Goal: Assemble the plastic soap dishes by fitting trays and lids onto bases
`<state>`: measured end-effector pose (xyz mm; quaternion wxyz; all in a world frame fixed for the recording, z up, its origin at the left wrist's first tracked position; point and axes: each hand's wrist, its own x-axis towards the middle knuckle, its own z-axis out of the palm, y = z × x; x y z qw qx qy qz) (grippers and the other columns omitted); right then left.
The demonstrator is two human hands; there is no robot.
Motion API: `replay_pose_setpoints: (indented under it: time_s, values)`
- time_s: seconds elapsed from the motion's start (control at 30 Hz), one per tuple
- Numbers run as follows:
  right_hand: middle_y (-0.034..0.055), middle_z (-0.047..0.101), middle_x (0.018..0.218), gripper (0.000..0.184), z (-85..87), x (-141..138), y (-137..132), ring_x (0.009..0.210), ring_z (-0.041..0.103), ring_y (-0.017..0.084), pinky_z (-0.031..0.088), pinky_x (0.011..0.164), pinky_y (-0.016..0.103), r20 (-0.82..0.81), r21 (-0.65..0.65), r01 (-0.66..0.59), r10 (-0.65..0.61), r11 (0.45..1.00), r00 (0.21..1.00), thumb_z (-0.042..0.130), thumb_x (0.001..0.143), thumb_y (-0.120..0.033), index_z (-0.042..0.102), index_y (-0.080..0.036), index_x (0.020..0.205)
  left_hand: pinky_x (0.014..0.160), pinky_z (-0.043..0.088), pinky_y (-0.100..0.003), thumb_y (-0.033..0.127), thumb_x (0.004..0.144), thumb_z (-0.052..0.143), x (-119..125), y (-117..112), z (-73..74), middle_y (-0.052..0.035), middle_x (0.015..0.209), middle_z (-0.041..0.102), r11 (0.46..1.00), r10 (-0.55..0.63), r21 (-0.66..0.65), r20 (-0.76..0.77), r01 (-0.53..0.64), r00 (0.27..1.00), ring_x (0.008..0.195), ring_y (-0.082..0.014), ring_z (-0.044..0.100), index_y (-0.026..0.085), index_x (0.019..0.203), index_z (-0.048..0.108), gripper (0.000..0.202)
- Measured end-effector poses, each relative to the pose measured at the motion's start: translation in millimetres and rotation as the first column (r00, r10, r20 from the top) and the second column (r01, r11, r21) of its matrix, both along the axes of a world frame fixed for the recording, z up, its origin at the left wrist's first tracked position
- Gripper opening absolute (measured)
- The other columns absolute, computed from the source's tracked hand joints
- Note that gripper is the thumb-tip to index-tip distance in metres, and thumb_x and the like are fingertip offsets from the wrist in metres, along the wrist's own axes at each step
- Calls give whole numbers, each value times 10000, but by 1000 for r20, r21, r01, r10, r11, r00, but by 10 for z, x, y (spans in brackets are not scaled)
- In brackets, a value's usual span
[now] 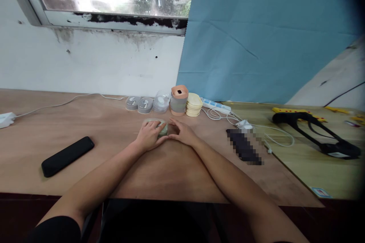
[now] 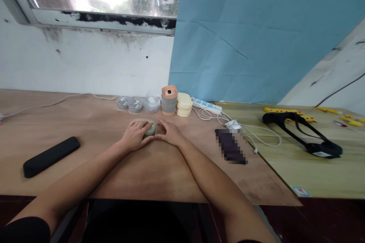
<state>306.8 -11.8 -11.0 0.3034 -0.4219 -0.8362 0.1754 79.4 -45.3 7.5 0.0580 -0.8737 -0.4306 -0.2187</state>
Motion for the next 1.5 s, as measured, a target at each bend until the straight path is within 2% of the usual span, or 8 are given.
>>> replay_pose_setpoints:
  time_s: [0.2,0.37,0.57,0.8,0.97,1.27,1.4,1.5]
  values:
    - [122,620,1277,696,-18,41,2,1201,570,278,426,1018,479,-3,29,13,-13,999,1000,601,840,-520,377,-240,1437,1015,242,-495,570,850,518,-222,186,-7,-142,1188,579,951,305,49,43,-307,951,1096,-317,518,245,1163,611,460]
    - [105,613,1286,641,-57,40,10,1188,573,271,442,1005,462,21,36,30,-30,999,999,580,850,-531,429,-247,1404,988,279,-496,430,849,541,-464,341,7,-153,1142,603,908,409,65,84,-414,909,1079,-315,528,190,1038,634,320]
    - [114,624,1268,576,-65,57,30,1169,587,256,444,1006,452,2,50,-1,1,999,1000,519,896,-505,445,-227,1394,927,347,-483,223,809,477,-664,471,-10,-166,1208,579,870,490,17,72,-493,869,1099,-328,527,187,1147,638,377]
    - [119,636,1246,548,-73,68,42,1132,611,254,465,978,443,-46,36,25,-23,999,999,494,908,-509,470,-221,1374,1056,262,-501,307,850,470,-793,538,-15,-142,1185,611,838,533,73,104,-541,840,1064,-299,547,179,940,681,262]
    - [115,651,1212,535,-75,87,67,1116,616,250,468,975,433,-63,61,70,-66,996,996,497,906,-506,488,-211,1352,1091,227,-486,156,799,441,-892,579,-42,-138,1072,645,824,555,71,103,-563,826,1033,-285,566,166,1025,623,291]
    - [92,675,1128,479,-120,147,153,1040,632,244,481,933,416,-128,102,177,-164,979,978,531,886,-478,538,-213,1285,1129,123,-560,80,775,399,-988,647,-101,-125,1114,619,829,552,17,125,-558,824,1087,-277,545,193,1005,618,337]
    - [94,695,1026,425,-174,277,330,956,638,242,481,898,396,-246,124,339,-303,932,921,542,862,-470,610,-188,1172,1093,222,-530,112,774,431,-1000,662,-87,-137,1137,603,818,572,-13,118,-575,812,1097,-289,534,191,1007,630,316]
    - [115,692,936,428,-210,515,529,839,630,244,490,821,398,-384,88,578,-508,811,771,503,854,-469,627,-144,1103,1068,268,-508,169,775,465,-982,674,-86,-140,1133,598,800,595,-1,128,-599,794,1090,-298,532,184,1034,630,308]
